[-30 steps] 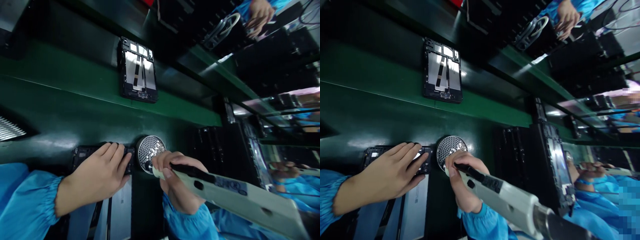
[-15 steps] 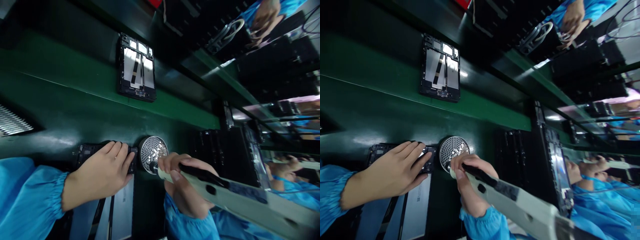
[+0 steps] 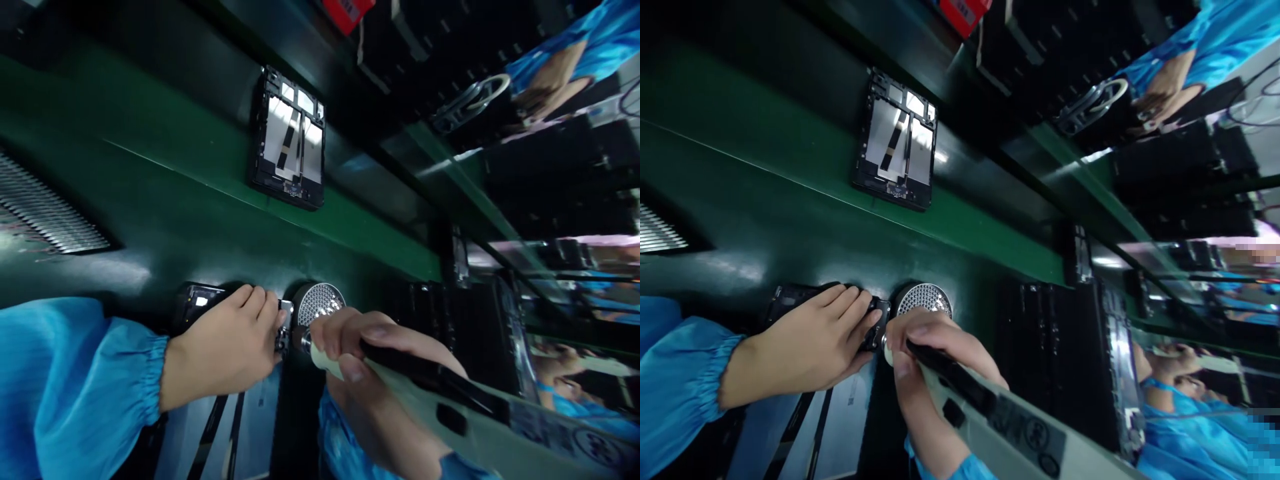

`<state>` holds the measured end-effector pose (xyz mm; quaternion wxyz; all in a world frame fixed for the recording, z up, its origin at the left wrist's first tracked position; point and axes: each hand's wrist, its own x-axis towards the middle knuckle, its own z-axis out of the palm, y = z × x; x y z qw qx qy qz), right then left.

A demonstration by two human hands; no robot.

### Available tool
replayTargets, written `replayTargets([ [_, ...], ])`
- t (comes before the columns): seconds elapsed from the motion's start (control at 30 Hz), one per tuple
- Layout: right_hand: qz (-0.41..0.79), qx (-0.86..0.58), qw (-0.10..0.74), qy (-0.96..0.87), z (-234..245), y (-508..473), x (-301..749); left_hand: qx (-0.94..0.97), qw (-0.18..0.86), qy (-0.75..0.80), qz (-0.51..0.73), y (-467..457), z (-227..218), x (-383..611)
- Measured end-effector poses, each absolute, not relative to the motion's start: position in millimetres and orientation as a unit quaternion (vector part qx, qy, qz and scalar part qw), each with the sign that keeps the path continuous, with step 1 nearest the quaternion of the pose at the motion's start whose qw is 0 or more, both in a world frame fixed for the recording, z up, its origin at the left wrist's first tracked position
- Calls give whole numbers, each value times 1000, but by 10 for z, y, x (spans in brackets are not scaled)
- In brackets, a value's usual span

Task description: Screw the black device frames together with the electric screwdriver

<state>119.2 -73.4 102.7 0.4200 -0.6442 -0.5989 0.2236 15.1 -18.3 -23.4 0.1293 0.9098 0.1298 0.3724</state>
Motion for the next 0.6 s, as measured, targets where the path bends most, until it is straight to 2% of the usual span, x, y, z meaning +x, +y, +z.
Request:
replayTargets([
  [0.4, 255, -635, 379, -623, 982, -757, 1238, 911, 138, 139, 362, -217, -275, 171],
  [0.6, 219, -621, 422, -623, 875, -794, 1288, 921, 150, 183, 308, -286, -148, -46],
])
